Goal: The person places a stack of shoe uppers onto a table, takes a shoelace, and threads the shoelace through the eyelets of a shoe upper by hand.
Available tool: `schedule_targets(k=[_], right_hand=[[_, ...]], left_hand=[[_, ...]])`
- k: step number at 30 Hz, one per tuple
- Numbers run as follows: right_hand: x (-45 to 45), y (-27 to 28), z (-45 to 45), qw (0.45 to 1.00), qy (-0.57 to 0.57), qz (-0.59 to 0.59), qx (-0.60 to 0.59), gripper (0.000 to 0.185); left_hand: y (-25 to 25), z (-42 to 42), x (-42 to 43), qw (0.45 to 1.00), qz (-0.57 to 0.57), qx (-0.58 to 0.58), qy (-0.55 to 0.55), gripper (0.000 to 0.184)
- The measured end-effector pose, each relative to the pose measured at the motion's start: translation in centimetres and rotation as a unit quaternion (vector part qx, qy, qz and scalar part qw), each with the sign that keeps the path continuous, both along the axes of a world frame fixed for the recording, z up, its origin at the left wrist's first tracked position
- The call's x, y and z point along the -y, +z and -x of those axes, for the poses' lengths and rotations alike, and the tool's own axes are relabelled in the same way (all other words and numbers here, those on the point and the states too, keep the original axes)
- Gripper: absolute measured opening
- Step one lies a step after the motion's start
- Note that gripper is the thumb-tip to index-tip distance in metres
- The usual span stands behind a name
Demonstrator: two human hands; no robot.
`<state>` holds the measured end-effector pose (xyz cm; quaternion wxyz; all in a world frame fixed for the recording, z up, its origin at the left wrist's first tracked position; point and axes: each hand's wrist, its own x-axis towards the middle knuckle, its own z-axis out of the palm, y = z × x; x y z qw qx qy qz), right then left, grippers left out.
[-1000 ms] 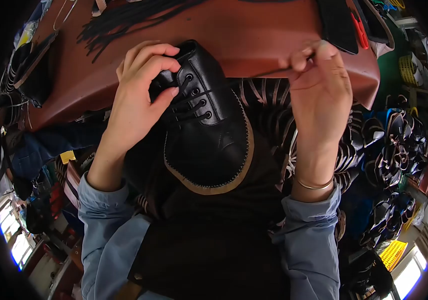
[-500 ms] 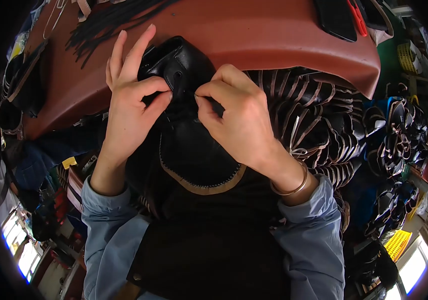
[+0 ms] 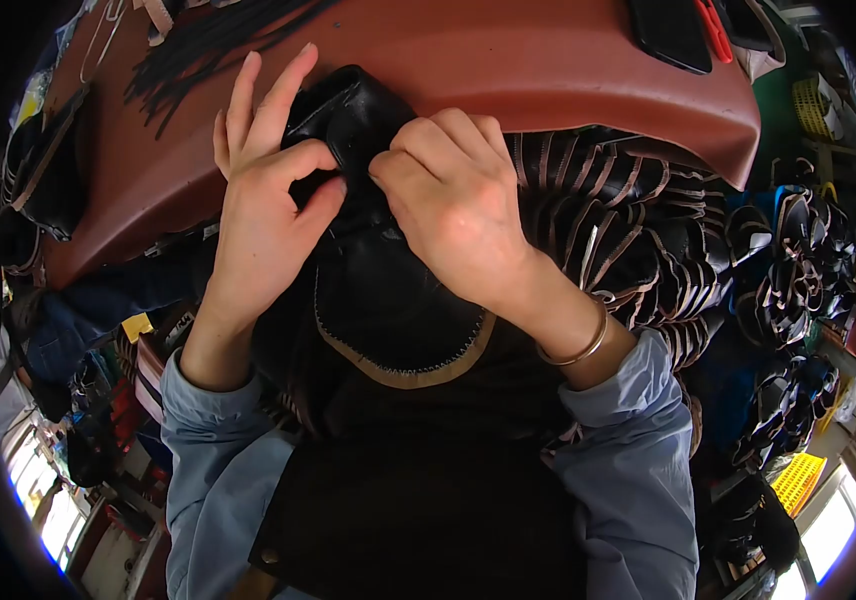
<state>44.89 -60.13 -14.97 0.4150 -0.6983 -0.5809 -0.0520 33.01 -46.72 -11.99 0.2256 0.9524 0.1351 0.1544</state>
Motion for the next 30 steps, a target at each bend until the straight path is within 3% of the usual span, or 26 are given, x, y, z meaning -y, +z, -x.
schedule_targets(k=[2, 4, 6, 8, 10, 11, 14, 15, 16, 17, 20, 23, 26, 28, 29, 30], right_hand=[[0.3, 0.1, -0.2, 1.000, 0.011, 0.010, -0.012, 0.018], [0.5, 0.2, -0.5, 0.992, 0.020, 0.048, -0.116, 0.020], [1.1, 0.5, -1.1, 0.990, 0.003, 0.040, -0.138, 0.022], [2.2, 1.0, -2.3, 0.987, -0.030, 0.045, -0.154, 0.028], [3.1, 1.1, -3.2, 0.984, -0.058, 0.041, -0.164, 0.027], [3.3, 1.1, -3.4, 0.979, -0.068, 0.045, -0.186, 0.027], [2.5, 1.4, -3.0, 0.981, -0.052, 0.054, -0.176, 0.026], [2.0, 1.7, -2.6, 0.982, -0.045, 0.053, -0.173, 0.026], [1.4, 2.0, -2.0, 0.980, -0.020, 0.059, -0.190, 0.025], [0.8, 2.3, -1.5, 0.976, 0.006, 0.064, -0.207, 0.025], [0.7, 2.8, -1.2, 0.975, 0.010, 0.048, -0.216, 0.024], [1.0, 3.2, -1.1, 0.979, 0.010, 0.050, -0.198, 0.023], [1.5, 3.3, -1.5, 0.981, 0.005, 0.059, -0.182, 0.022], [2.1, 3.1, -2.2, 0.982, -0.001, 0.064, -0.177, 0.022], [2.4, 2.8, -2.6, 0.980, -0.016, 0.063, -0.186, 0.021], [2.6, 2.5, -2.8, 0.978, -0.033, 0.063, -0.196, 0.020]], left_hand=[[0.1, 0.1, 0.1, 1.000, -0.004, 0.001, 0.005, 0.010], [1.1, 0.7, 0.1, 0.998, -0.057, 0.010, 0.016, 0.012], [4.2, 3.0, -0.7, 0.987, -0.149, -0.010, 0.060, 0.010], [6.9, 7.1, -3.5, 0.952, -0.282, -0.017, 0.118, 0.006], [7.8, 14.2, -10.1, 0.864, -0.467, -0.033, 0.188, 0.008], [8.2, 18.5, -13.3, 0.853, -0.465, -0.048, 0.233, 0.009], [7.9, 18.7, -10.0, 0.910, -0.336, -0.105, 0.221, 0.008], [6.9, 15.5, -6.2, 0.970, -0.159, -0.110, 0.150, 0.009], [5.6, 12.2, -2.9, 0.991, 0.020, -0.107, 0.076, 0.010], [4.3, 10.6, -1.3, 0.985, 0.034, -0.165, 0.023, 0.016], [1.5, 6.3, 0.3, 0.982, 0.116, 0.060, 0.134, 0.026], [-1.3, 4.1, 0.6, 0.975, 0.076, 0.156, 0.139, 0.027], [-0.7, 5.0, -1.1, 0.971, 0.099, 0.188, 0.106, 0.012], [-0.5, 7.7, -3.2, 0.943, 0.167, 0.191, 0.215, 0.004], [-0.6, 9.4, -4.6, 0.904, 0.246, 0.193, 0.293, 0.004], [-0.3, 9.5, -5.2, 0.882, 0.297, 0.225, 0.287, 0.004]])
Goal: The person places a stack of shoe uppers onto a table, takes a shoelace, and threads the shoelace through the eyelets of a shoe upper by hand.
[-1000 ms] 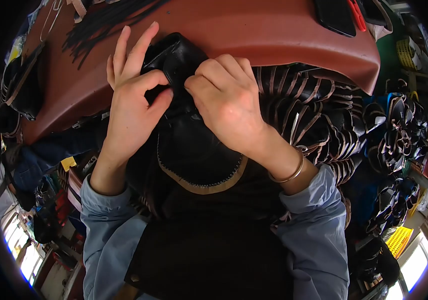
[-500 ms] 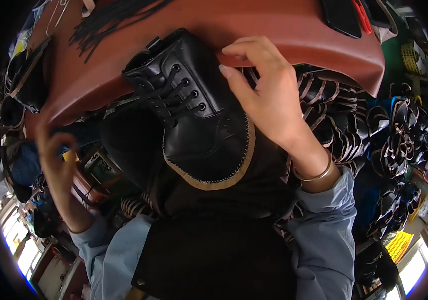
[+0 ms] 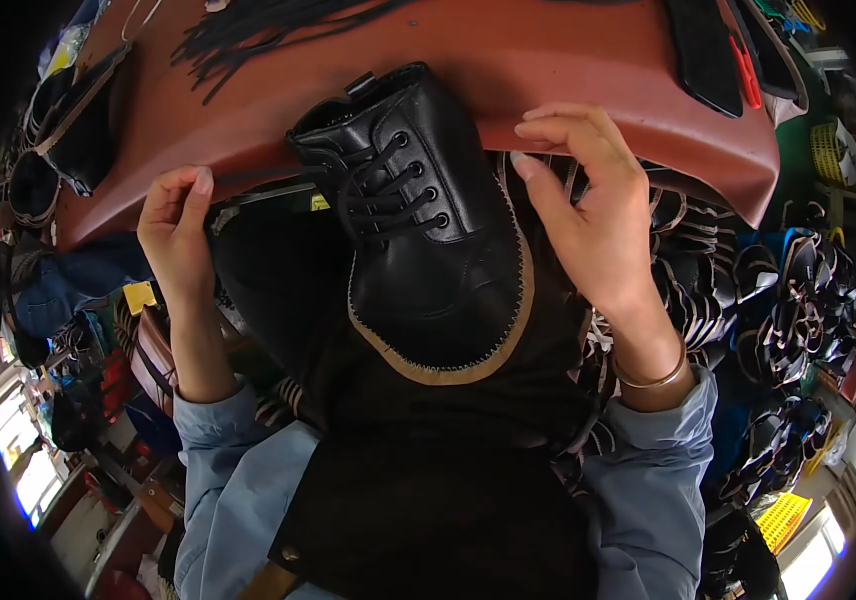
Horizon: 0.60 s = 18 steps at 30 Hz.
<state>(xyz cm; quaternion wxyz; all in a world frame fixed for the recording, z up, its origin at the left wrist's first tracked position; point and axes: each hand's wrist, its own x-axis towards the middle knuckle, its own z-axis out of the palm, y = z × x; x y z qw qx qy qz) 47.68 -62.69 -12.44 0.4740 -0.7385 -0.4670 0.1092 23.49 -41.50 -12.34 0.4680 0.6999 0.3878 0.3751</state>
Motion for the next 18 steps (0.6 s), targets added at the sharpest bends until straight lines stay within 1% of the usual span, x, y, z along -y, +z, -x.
schedule_targets(k=[2, 3, 4, 5, 6, 7, 9, 12, 13, 15, 16, 17, 18], right_hand=[[-0.4, -0.2, 0.4, 1.000, 0.001, -0.004, -0.020, 0.020], [-0.9, 0.1, 0.9, 1.000, 0.018, -0.010, -0.022, 0.020], [-1.3, 0.3, 1.2, 0.999, 0.037, -0.018, -0.024, 0.021], [-1.3, 0.5, 1.4, 0.998, 0.046, -0.024, -0.020, 0.020], [-1.3, 0.6, 1.4, 0.998, 0.047, -0.026, -0.018, 0.020], [-1.2, 0.6, 1.4, 0.998, 0.043, -0.024, -0.027, 0.020], [-1.2, 0.7, 1.4, 0.998, 0.039, -0.022, -0.035, 0.020], [-1.3, 0.9, 1.4, 0.997, 0.041, -0.034, -0.047, 0.019], [-1.1, 1.1, 1.4, 0.998, 0.036, -0.015, -0.045, 0.019], [-1.3, 1.1, 1.5, 0.999, 0.029, 0.001, -0.043, 0.019], [-1.8, 0.9, 1.8, 0.998, 0.061, -0.005, 0.033, 0.018], [-2.6, 0.7, 2.3, 0.989, 0.094, -0.012, 0.110, 0.018], [-3.8, 0.2, 2.7, 0.983, 0.120, -0.051, 0.129, 0.013]], left_hand=[[-0.6, -1.0, 2.6, 0.997, -0.017, -0.042, -0.064, 0.005], [-0.6, -2.0, 3.5, 0.983, -0.088, -0.076, -0.143, 0.009], [-0.1, -3.2, 4.5, 0.975, -0.121, -0.102, -0.154, 0.012], [0.3, -4.1, 4.9, 0.951, -0.252, -0.127, -0.122, 0.014], [0.6, -4.7, 5.1, 0.909, -0.380, -0.150, -0.089, 0.017], [0.9, -4.9, 5.5, 0.904, -0.390, -0.142, -0.102, 0.020], [0.7, -5.3, 6.4, 0.888, -0.385, -0.203, -0.148, 0.023], [0.7, -4.4, 5.5, 0.899, -0.372, -0.181, -0.144, 0.017], [1.4, -3.3, 5.1, 0.918, -0.324, -0.186, -0.133, 0.013], [1.4, -1.5, 4.1, 0.939, -0.273, -0.192, -0.083, 0.010], [1.5, -0.7, 4.4, 0.971, -0.150, -0.169, -0.074, 0.010], [1.5, -0.6, 4.6, 0.971, -0.149, -0.171, -0.073, 0.010], [1.5, -0.8, 5.0, 0.996, -0.056, -0.034, -0.058, 0.011]])
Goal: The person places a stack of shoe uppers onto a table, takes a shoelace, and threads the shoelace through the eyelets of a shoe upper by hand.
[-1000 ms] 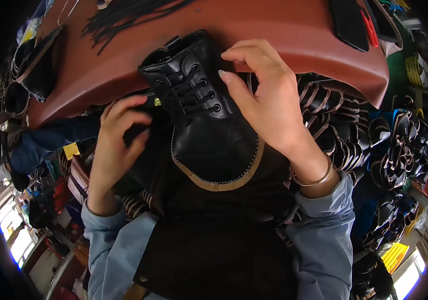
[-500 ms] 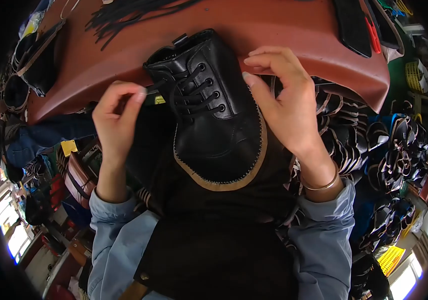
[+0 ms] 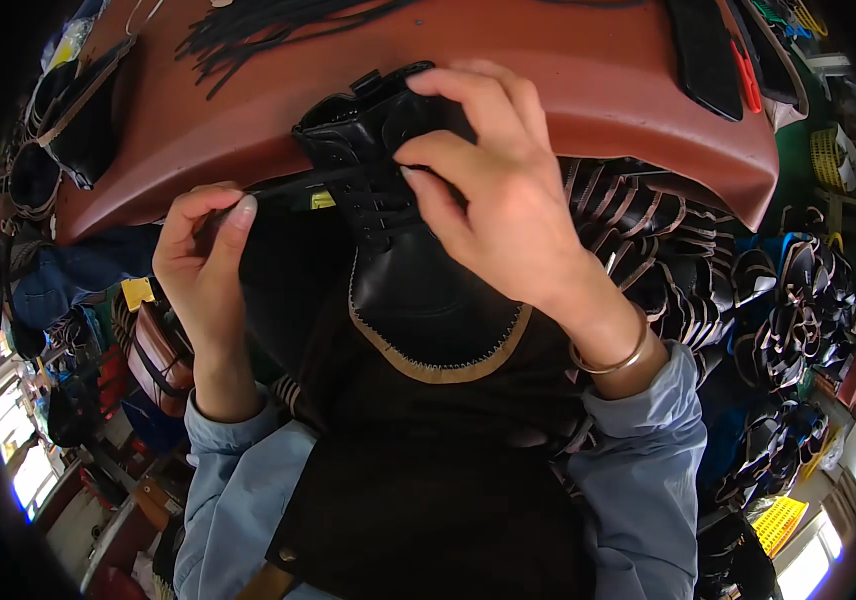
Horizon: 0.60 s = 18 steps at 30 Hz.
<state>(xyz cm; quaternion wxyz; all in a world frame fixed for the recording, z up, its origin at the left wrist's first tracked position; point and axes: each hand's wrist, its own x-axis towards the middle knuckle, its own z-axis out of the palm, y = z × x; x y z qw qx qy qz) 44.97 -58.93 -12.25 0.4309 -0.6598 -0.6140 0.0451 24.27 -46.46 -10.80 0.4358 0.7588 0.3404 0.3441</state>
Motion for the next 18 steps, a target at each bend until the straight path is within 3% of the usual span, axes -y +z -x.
schedule_targets(k=[1, 2, 4, 8, 10, 11, 13, 15, 18], right_hand=[[-0.9, -0.1, 0.6, 1.000, 0.002, 0.000, 0.000, 0.013], [-1.6, -0.2, 1.2, 1.000, -0.007, 0.014, 0.018, 0.011], [-2.5, -0.4, 1.7, 0.998, -0.021, 0.056, 0.037, 0.008], [-3.7, -0.2, 2.8, 0.995, -0.031, 0.093, 0.010, 0.007], [-4.7, -0.3, 3.3, 0.992, -0.059, 0.104, 0.028, 0.010], [-5.0, -0.7, 3.5, 0.992, -0.059, 0.105, 0.028, 0.010], [-5.4, -1.5, 3.8, 0.994, -0.079, 0.044, 0.065, 0.014], [-5.0, -1.4, 3.5, 0.994, -0.066, 0.054, 0.063, 0.011], [-4.5, -0.4, 2.2, 0.995, -0.014, 0.080, 0.060, 0.010]], left_hand=[[0.0, -0.2, 0.4, 0.986, 0.101, 0.134, 0.011, 0.011], [0.0, -0.8, 0.7, 0.986, 0.101, 0.136, 0.013, 0.011], [-0.2, -1.8, 1.0, 0.941, 0.178, 0.286, -0.036, 0.014], [-0.5, -1.4, 1.0, 0.907, 0.284, 0.299, -0.082, 0.014], [-1.1, -1.3, 1.0, 0.968, 0.192, 0.155, -0.048, 0.011], [-1.5, -1.4, 0.5, 0.992, 0.095, 0.068, -0.045, 0.008], [-1.7, -2.3, 0.1, 0.996, 0.045, 0.047, -0.057, 0.009], [-1.7, -2.8, -0.1, 0.997, -0.028, -0.003, -0.071, 0.011], [-0.6, -2.9, -0.7, 0.989, -0.035, -0.079, -0.123, 0.011]])
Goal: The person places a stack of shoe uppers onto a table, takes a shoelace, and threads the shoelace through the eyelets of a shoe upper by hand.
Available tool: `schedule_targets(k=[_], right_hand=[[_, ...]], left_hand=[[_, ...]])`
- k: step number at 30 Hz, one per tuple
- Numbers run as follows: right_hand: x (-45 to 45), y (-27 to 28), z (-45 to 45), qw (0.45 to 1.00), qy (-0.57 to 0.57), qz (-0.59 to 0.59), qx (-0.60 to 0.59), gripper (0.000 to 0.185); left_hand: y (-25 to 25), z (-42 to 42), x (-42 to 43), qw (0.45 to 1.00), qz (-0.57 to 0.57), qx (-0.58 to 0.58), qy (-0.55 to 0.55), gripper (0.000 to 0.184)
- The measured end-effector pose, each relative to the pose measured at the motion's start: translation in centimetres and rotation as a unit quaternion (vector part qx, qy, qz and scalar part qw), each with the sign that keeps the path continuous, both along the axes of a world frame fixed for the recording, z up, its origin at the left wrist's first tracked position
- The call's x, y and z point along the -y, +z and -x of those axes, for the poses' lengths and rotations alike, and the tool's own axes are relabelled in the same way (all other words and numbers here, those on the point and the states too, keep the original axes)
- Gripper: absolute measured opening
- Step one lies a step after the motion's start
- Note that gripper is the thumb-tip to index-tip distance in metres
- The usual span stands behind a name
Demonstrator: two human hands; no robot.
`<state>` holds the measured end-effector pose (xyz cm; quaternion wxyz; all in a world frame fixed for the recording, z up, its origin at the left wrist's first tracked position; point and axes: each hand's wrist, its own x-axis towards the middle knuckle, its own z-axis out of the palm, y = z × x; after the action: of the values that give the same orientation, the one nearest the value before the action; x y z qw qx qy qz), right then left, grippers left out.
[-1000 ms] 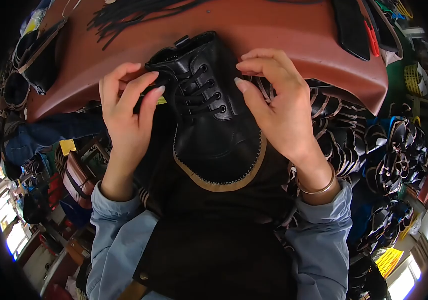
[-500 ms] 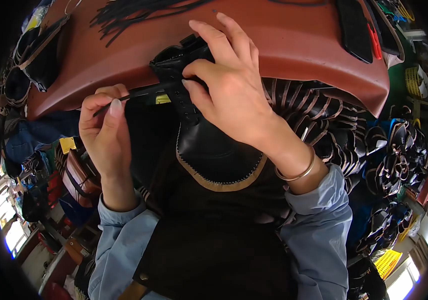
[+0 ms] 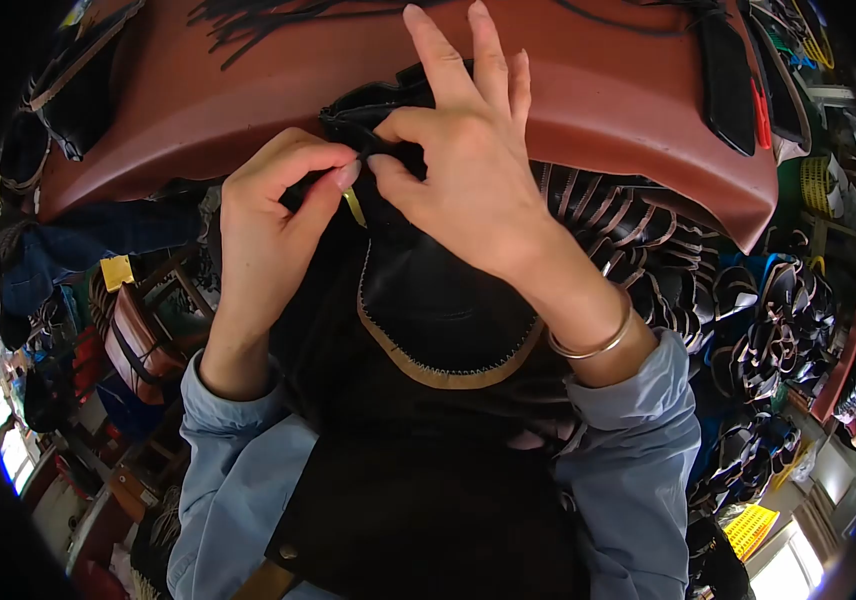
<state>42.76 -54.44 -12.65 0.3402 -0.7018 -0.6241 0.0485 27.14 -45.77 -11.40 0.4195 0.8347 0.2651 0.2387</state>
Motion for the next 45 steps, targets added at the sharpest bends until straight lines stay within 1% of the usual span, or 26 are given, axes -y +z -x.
schedule_targets(k=[1, 3, 7, 13, 16, 18, 21, 25, 28, 30, 34, 36, 37, 39, 42, 45], right_hand=[[0.0, 0.3, -0.6, 1.000, 0.020, 0.009, -0.001, 0.010], [0.0, 0.5, -1.8, 0.997, 0.069, 0.028, -0.010, 0.012], [-0.4, 0.7, -2.3, 0.993, 0.113, 0.042, -0.014, 0.014], [-0.4, 1.0, -2.2, 0.993, 0.111, 0.036, -0.001, 0.012], [-0.3, 1.0, -2.0, 0.994, 0.106, 0.030, 0.005, 0.011], [-0.4, 1.1, -1.8, 0.994, 0.102, 0.026, 0.011, 0.011], [-0.4, 1.0, -1.7, 0.995, 0.096, 0.020, 0.018, 0.010], [-0.3, 1.1, -1.4, 0.995, 0.093, 0.016, 0.025, 0.009], [-0.2, 1.1, -1.3, 0.996, 0.087, 0.013, 0.033, 0.008], [-0.3, 1.2, -1.4, 0.995, 0.088, 0.013, 0.034, 0.008], [-0.3, 1.4, -1.6, 0.995, 0.089, 0.013, 0.041, 0.007], [-0.4, 1.4, -1.6, 0.995, 0.090, 0.012, 0.047, 0.006], [-0.2, 1.5, -1.5, 0.994, 0.091, 0.014, 0.050, 0.006], [-0.4, 1.5, -1.7, 0.994, 0.094, 0.016, 0.061, 0.006], [-0.7, 1.6, -2.0, 0.993, 0.099, 0.016, 0.067, 0.005], [-0.9, 1.6, -1.8, 0.992, 0.101, 0.012, 0.078, 0.005]], left_hand=[[0.1, 0.0, -0.2, 1.000, 0.001, 0.000, 0.002, 0.011], [0.2, 0.0, -0.4, 0.999, -0.022, -0.032, -0.037, 0.009], [0.6, -0.4, -0.7, 0.997, -0.053, -0.048, -0.040, 0.008], [0.5, -1.0, -0.5, 0.997, -0.058, -0.050, -0.024, 0.008], [0.2, -1.2, 0.2, 0.994, -0.081, -0.067, 0.001, 0.009], [-0.4, -1.1, 0.3, 0.983, -0.180, -0.029, 0.009, 0.009], [-0.8, -0.8, 0.5, 0.988, -0.147, -0.024, 0.028, 0.012], [-1.0, -1.1, 0.6, 0.987, -0.152, -0.014, 0.046, 0.011], [-0.9, -1.3, 0.7, 0.984, -0.162, -0.046, 0.057, 0.011], [-0.9, -1.4, 0.9, 0.974, -0.209, -0.048, 0.073, 0.012], [-0.9, -1.5, 0.5, 0.967, -0.241, -0.056, 0.061, 0.012], [-1.1, -1.8, 0.4, 0.944, -0.318, -0.058, 0.071, 0.012], [-1.2, -1.7, 0.4, 0.944, -0.317, -0.058, 0.071, 0.012], [-1.3, -1.5, 0.2, 0.960, -0.269, -0.049, 0.052, 0.011], [-1.5, -1.1, 0.2, 0.970, -0.236, -0.034, 0.050, 0.010], [-1.8, -1.4, -0.1, 0.967, -0.241, -0.060, 0.059, 0.009]])
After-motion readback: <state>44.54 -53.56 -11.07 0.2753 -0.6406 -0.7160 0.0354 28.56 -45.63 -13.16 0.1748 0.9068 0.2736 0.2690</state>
